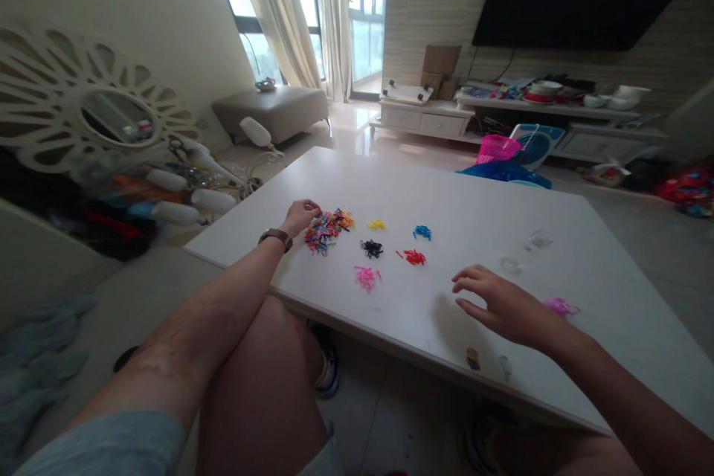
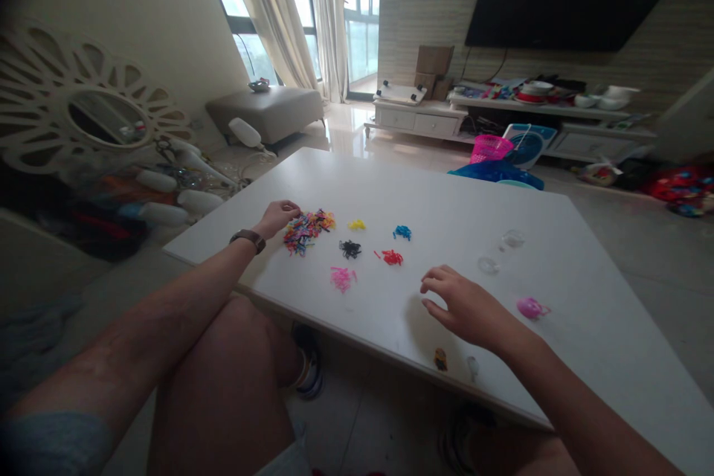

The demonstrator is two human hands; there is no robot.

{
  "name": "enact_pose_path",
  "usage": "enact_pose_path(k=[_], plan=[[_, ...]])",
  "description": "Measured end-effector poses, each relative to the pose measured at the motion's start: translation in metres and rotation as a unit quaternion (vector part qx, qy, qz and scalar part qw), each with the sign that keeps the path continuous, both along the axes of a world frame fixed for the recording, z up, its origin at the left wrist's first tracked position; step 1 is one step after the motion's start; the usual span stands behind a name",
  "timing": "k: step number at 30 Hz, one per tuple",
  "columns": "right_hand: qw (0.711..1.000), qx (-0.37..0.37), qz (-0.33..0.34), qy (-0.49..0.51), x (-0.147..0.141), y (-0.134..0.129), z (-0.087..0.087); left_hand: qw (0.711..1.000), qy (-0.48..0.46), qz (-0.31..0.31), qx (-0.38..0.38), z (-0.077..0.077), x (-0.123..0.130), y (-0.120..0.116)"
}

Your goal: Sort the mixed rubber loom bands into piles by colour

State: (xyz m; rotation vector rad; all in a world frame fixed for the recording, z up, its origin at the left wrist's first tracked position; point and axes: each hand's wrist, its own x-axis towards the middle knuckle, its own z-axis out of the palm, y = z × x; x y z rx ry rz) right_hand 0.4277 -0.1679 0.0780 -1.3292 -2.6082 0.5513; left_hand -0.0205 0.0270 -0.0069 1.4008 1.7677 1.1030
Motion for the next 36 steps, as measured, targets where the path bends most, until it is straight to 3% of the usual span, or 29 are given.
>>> enact_pose_path(k=[4, 10, 17, 31, 36], plan=[[1.0, -0.004, 0.005, 0.001, 0.0021, 0.001, -0.0033, 0.995, -0.1, -0.011, -0.021, 0.0013, 0.0015, -0.004], [1.0, -0.007, 0.012, -0.007, 0.0042, 0.0021, -0.0064, 0.989, -0.142, -0.028, -0.037, 0.001, 0.0024, -0.0056], [1.0, -0.016, 0.013, -0.008, 0.0046, 0.0018, -0.0068, 0.989, -0.132, -0.055, -0.043, 0.0013, 0.0014, -0.0055], [1.0, -0.022, 0.008, -0.02, 0.0047, 0.0012, -0.0071, 0.993, -0.098, -0.042, -0.056, 0.0015, -0.0003, -0.0035], [0.999, -0.027, 0.01, -0.018, 0.0047, 0.0015, -0.0067, 0.989, -0.126, -0.06, -0.055, 0.0, 0.0004, -0.0045]])
